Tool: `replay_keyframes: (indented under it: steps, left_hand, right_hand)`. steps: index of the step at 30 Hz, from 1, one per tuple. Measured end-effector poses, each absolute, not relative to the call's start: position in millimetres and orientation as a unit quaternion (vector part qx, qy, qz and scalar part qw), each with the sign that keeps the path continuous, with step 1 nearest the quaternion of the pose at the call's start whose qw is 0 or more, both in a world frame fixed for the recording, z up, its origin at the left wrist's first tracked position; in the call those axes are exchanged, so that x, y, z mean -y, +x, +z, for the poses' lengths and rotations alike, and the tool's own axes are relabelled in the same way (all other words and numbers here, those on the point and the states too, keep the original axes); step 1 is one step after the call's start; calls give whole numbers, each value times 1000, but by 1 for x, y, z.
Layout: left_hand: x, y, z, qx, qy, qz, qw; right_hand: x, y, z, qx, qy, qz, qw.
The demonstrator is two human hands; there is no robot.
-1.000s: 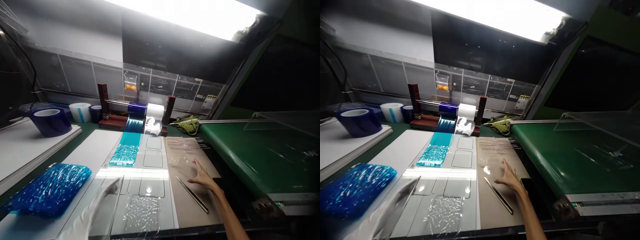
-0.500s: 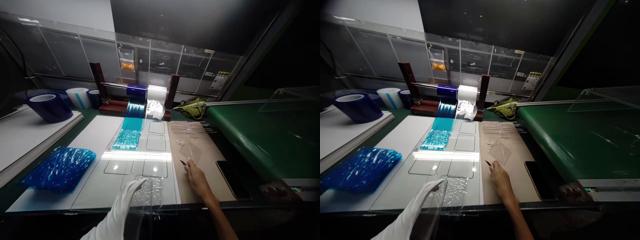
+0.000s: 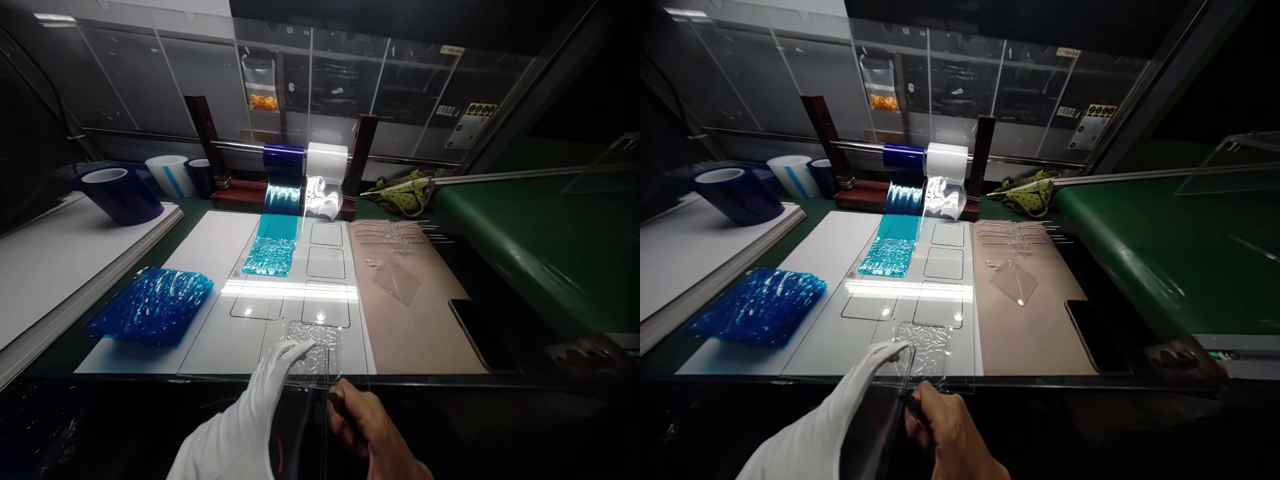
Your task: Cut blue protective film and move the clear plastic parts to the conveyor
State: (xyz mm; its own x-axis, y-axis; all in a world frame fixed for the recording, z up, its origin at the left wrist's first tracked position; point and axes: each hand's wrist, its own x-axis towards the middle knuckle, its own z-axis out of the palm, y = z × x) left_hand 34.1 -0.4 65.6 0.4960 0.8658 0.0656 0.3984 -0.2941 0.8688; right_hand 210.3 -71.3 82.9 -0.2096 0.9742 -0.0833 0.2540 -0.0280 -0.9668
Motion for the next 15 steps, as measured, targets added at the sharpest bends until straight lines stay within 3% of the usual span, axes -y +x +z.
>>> replay_keyframes:
  steps: [4, 15]
  left_hand:
    - [1, 32, 66, -419, 757, 271, 421]
    - [2, 38, 56, -394, 820, 225, 348]
  right_hand:
    - [67, 203, 71, 599, -513, 464, 403]
    - [76, 213, 82, 612, -487, 480, 397]
